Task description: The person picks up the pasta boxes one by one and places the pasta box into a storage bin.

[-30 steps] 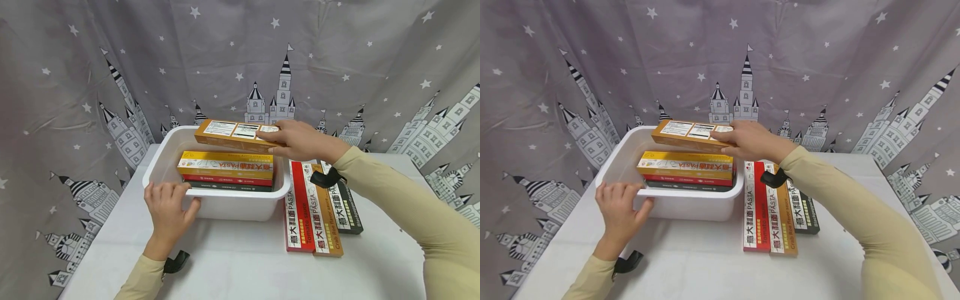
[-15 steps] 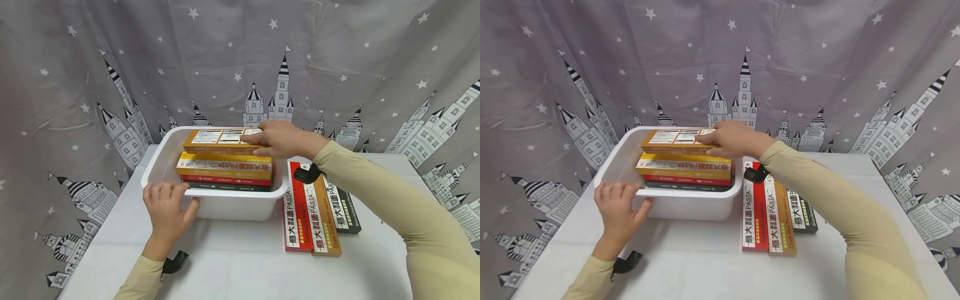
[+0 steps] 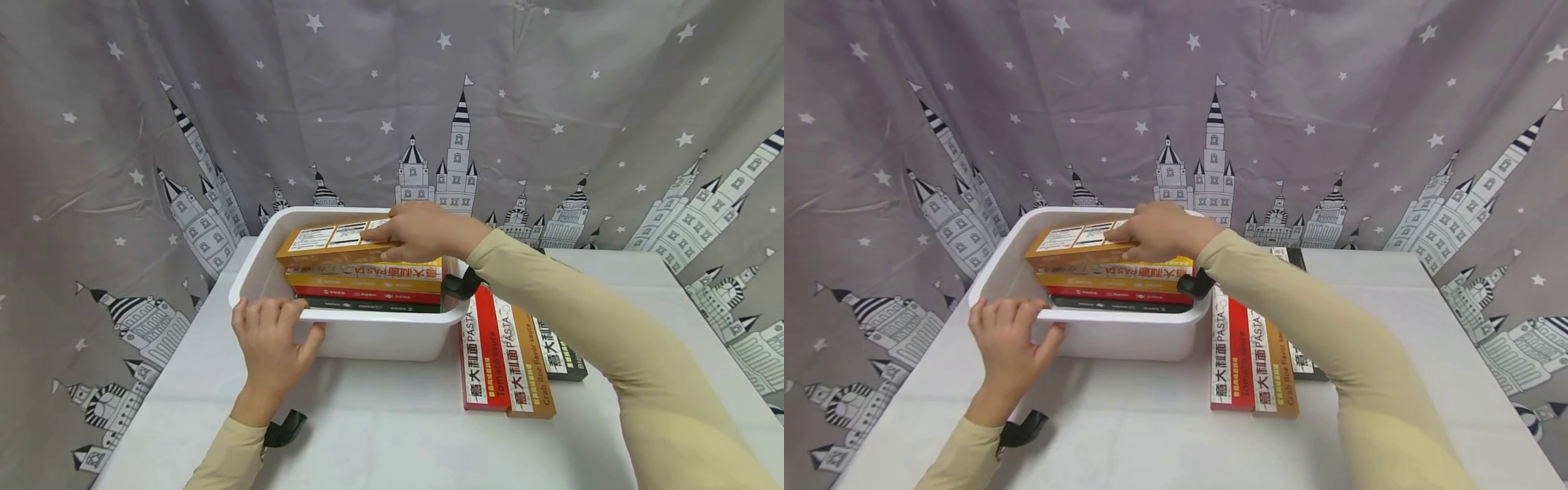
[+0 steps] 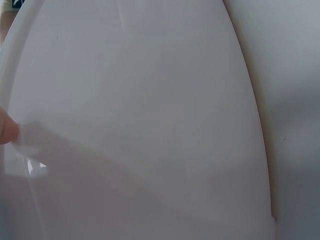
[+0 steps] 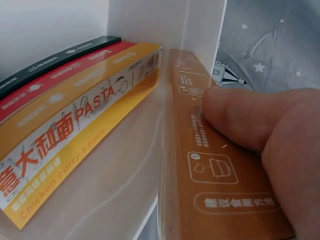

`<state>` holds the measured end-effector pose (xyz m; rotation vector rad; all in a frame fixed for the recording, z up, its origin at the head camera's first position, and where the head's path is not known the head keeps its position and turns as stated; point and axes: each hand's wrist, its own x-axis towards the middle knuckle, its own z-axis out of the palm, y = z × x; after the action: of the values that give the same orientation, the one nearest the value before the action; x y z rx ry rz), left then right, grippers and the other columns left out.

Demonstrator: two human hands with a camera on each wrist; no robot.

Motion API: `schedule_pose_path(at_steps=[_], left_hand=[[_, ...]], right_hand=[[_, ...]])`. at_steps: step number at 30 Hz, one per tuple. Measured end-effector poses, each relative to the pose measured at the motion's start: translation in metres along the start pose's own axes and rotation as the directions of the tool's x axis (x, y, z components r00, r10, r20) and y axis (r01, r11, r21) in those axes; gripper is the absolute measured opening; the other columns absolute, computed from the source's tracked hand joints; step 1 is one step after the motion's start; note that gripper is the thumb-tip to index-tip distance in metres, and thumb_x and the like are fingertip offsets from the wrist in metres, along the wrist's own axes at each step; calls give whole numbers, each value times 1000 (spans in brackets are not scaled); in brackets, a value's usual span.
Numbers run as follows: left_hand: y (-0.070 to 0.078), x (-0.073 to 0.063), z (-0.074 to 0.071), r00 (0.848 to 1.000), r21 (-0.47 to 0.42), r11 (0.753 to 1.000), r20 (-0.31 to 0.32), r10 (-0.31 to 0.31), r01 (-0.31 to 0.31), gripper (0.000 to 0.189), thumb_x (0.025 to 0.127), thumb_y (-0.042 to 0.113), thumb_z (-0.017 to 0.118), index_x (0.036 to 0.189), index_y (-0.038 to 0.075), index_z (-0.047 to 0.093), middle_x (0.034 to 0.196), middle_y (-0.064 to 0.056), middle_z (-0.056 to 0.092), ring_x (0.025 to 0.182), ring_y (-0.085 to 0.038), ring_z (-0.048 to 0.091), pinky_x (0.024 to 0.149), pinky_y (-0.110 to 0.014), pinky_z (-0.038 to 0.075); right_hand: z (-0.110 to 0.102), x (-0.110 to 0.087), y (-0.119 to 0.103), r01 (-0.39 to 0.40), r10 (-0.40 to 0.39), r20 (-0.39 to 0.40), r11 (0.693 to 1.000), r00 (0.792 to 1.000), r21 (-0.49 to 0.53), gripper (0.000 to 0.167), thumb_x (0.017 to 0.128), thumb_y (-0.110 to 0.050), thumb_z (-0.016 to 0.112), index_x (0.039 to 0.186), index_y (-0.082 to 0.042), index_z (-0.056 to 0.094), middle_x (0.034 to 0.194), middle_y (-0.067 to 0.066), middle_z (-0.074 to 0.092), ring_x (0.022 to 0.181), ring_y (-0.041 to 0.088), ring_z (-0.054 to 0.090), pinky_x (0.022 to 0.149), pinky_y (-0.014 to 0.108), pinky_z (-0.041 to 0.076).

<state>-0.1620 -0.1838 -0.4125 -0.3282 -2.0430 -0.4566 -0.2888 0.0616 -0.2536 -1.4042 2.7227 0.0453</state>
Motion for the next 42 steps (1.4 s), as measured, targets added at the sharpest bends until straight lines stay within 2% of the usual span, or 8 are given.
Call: schedule_pose_path(at_steps=[7, 12, 19, 24, 30, 34, 39, 42], left_hand=[[-1, 0, 0, 1000, -3, 1000, -5, 3, -3, 32, 82, 30, 54, 94, 1, 62, 85, -19, 54, 92, -41, 46, 102, -71, 26], [-1, 0, 0, 1000, 2, 1000, -3, 6, -6, 31, 82, 29, 55, 94, 1, 62, 85, -18, 54, 92, -41, 46, 102, -71, 26], [-1, 0, -1, 1000, 6, 1000, -22, 15, -15, 32, 81, 29, 55, 94, 1, 62, 84, -19, 54, 91, -41, 46, 101, -70, 26], [0, 1, -1, 1000, -5, 1000, -13, 7, -7, 32, 81, 29, 55, 94, 1, 62, 84, -19, 54, 92, -41, 46, 101, -70, 26], [1, 2, 0, 1000, -8, 1000, -7, 8, -8, 31, 82, 28, 55, 94, 1, 62, 84, -18, 54, 91, -41, 46, 101, -70, 26], [1, 1, 0, 1000, -9, 1000, -3, 5, -5, 31, 82, 29, 55, 94, 1, 62, 83, -18, 54, 91, -41, 46, 102, -70, 26], [1, 1, 0, 1000, -10, 1000, 3, -1, 1, 31, 82, 29, 55, 94, 1, 62, 83, -19, 53, 91, -41, 46, 102, -71, 25], [1, 1, 0, 1000, -8, 1000, 6, -4, 4, 31, 82, 29, 55, 94, 1, 62, 84, -19, 54, 91, -41, 46, 102, -71, 25]], right_hand=[[1, 11, -2, -1, 1, 11, 1000, 1000, -9, 49, 97, -36, 61, 146, -32, 56, 87, 3, 59, 84, 20, 52, 70, 36, 41], [2, 14, -2, -25, 24, 34, 1000, 999, 13, 50, 98, -37, 62, 147, -32, 55, 98, 6, 64, 94, 22, 54, 79, 40, 46], [6, 18, 3, -35, 33, 37, 998, 999, 48, 52, 95, -33, 65, 147, -33, 55, 103, 5, 68, 98, 23, 55, 86, 42, 47], [11, 22, 9, -67, 59, 77, 993, 995, 101, 55, 94, -28, 68, 147, -33, 54, 114, 6, 70, 100, 23, 57, 89, 43, 49], [20, 24, 16, -136, 112, 140, 975, 984, 177, 62, 92, -21, 70, 149, -34, 51, 137, 7, 65, 114, 21, 66, 97, 42, 53], [24, 25, 19, -160, 130, 154, 967, 980, 198, 65, 90, -18, 70, 150, -34, 51, 140, 9, 62, 110, 22, 66, 92, 42, 54], [28, 25, 19, -181, 157, 133, 965, 979, 190, 67, 88, -14, 70, 148, -36, 52, 142, 8, 60, 101, 22, 57, 84, 38, 51], [29, 25, 18, -196, 173, 126, 961, 977, 194, 68, 87, -12, 70, 148, -36, 53, 145, 7, 59, 102, 21, 56, 82, 35, 50]])
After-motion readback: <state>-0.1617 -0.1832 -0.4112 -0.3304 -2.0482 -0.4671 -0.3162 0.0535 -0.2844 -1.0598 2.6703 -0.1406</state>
